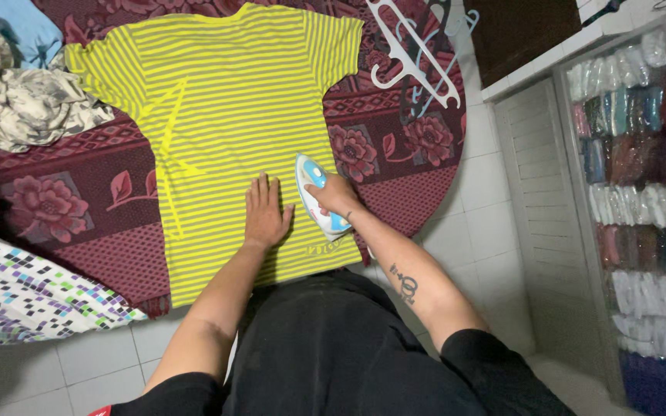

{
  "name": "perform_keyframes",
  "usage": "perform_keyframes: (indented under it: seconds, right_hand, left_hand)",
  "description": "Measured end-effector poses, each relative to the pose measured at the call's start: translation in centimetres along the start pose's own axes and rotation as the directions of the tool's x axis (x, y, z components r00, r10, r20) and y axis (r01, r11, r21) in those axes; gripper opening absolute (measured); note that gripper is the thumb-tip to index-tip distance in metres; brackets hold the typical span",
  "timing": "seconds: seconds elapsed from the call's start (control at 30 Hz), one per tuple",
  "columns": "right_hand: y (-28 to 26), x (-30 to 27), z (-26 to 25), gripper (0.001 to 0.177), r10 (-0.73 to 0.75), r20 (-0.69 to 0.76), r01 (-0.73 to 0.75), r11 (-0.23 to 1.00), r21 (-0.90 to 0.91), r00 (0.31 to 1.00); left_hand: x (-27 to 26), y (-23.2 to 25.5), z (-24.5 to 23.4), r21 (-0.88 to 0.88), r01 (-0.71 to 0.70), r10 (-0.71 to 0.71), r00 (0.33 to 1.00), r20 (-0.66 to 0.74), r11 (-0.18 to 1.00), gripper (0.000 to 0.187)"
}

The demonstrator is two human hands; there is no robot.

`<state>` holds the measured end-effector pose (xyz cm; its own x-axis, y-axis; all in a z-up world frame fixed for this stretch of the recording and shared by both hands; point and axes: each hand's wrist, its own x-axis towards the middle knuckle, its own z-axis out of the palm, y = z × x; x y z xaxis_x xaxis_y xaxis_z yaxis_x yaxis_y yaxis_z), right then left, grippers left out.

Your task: The person irons a yellow striped t-shirt on a bed. They smooth the fabric with one hand while moving the iron with the other, then flip the shirt over to iron the other side.

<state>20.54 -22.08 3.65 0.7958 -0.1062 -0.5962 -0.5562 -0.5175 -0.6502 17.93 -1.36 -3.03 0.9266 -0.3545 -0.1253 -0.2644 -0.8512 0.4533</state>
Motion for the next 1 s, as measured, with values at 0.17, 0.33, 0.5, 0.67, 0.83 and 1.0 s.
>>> perform_keyframes:
  seconds: [0.17, 0.33, 0.5, 0.67, 0.83, 1.0]
  right_hand:
    - [-1.2, 3.9, -1.2, 0.044, 0.071, -0.099, -0.069, 0.997, 0.023, 0.993]
    - [-2.5, 7.8, -2.8, 0.044, 0.076, -0.168, -0.069, 0.996, 0.048, 0.983]
    - [-3.1, 9.3, -4.9, 0.045, 0.021, -0.142, -0.017, 0.999, 0.034, 0.99]
    - [-2.5, 7.2, -5.0, 0.043, -0.125, -0.143, 0.116, 0.991, -0.069, 0.982]
    - [-3.3, 8.8, -5.6, 0.036, -0.126, -0.099, 0.123, 0.992, -0.036, 0.987]
    - [-5.2, 12.3, -6.7, 0.04, -0.075, -0.158, 0.065, 0.995, -0.071, 0.985]
  left_hand:
    - [0.2, -0.7, 1.0, 0.115, 0.062, -0.062, 0.998, 0.0, 0.991, 0.076]
    - [-0.2, -0.4, 1.0, 0.188, 0.101, -0.107, 0.994, 0.024, 0.977, 0.075]
    - [-0.4, -0.5, 1.0, 0.173, 0.154, -0.156, 0.988, -0.003, 0.973, 0.077]
    - [-0.4, -0.5, 0.9, 0.184, 0.238, -0.239, 0.971, -0.013, 0.954, 0.079]
    - [-0.3, -0.7, 0.6, 0.138, 0.271, -0.271, 0.962, -0.016, 0.953, 0.079]
    - [-0.3, -0.5, 0.6, 0.15, 0.272, -0.273, 0.962, -0.011, 0.951, 0.08]
